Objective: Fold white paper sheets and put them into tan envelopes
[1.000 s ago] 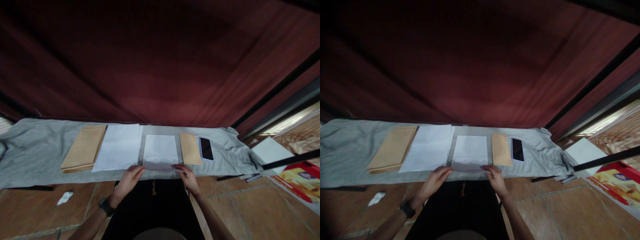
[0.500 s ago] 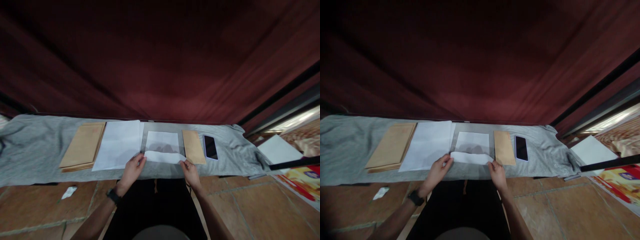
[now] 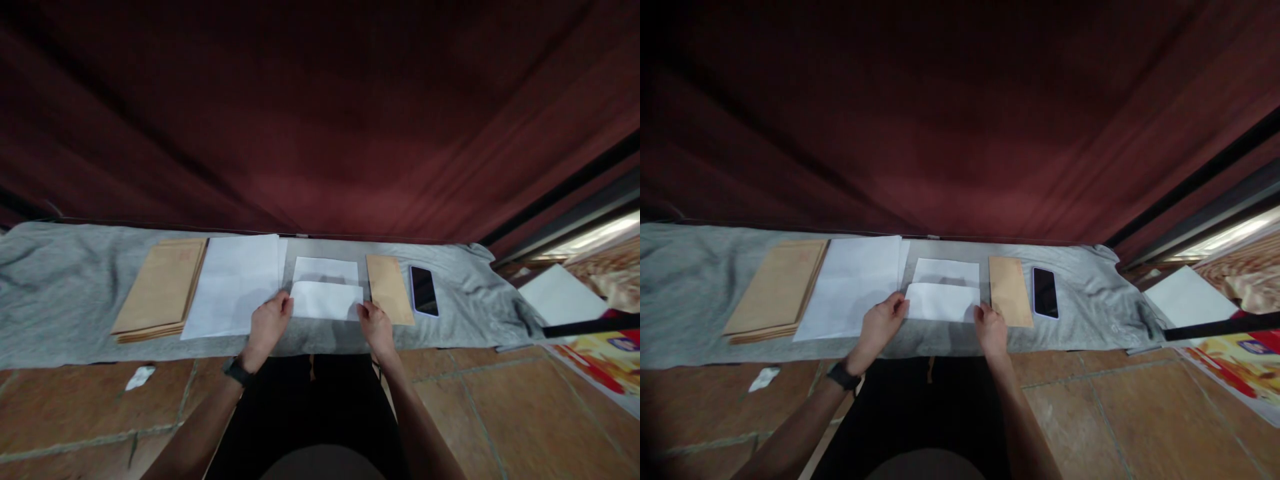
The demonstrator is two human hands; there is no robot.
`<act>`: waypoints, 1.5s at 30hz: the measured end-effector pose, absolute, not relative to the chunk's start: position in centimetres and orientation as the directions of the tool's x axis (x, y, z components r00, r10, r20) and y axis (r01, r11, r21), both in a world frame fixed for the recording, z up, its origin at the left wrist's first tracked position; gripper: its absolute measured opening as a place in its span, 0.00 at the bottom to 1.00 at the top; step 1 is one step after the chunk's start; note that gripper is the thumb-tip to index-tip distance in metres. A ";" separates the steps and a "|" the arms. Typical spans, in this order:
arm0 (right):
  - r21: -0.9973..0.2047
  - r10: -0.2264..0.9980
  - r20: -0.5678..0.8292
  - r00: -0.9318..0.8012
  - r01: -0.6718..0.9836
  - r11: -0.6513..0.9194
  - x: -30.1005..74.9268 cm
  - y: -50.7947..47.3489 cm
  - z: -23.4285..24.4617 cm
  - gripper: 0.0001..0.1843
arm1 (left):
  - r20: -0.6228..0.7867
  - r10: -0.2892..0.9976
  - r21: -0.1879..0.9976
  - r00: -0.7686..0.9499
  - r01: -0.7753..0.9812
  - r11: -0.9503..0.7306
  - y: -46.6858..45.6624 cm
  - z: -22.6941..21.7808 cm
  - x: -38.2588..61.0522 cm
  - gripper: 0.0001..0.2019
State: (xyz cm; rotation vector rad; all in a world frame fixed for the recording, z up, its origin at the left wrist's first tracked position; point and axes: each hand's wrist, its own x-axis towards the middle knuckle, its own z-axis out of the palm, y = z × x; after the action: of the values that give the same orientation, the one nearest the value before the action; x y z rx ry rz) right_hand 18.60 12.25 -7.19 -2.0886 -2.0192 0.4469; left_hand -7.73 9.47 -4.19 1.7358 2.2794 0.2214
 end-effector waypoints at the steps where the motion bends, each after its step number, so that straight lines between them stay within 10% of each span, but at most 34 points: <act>1: -0.307 0.996 -0.084 0.037 0.950 -0.062 18.3 12.5 -7.0 0.15 | -0.130 0.959 0.247 -0.253 0.928 0.279 9.9 -4.0 -7.7 0.13; 45: -0.093 0.989 0.123 0.079 0.993 -0.067 15.2 20.4 -9.8 0.17 | -0.078 0.958 0.135 -0.277 0.949 0.285 19.2 -6.2 -7.4 0.18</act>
State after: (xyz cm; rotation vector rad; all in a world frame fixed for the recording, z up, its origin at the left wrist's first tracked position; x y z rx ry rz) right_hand 15.19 20.41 -9.77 -2.1897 -2.0346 -0.0406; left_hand -7.44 19.19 -6.24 1.7949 2.4000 0.0924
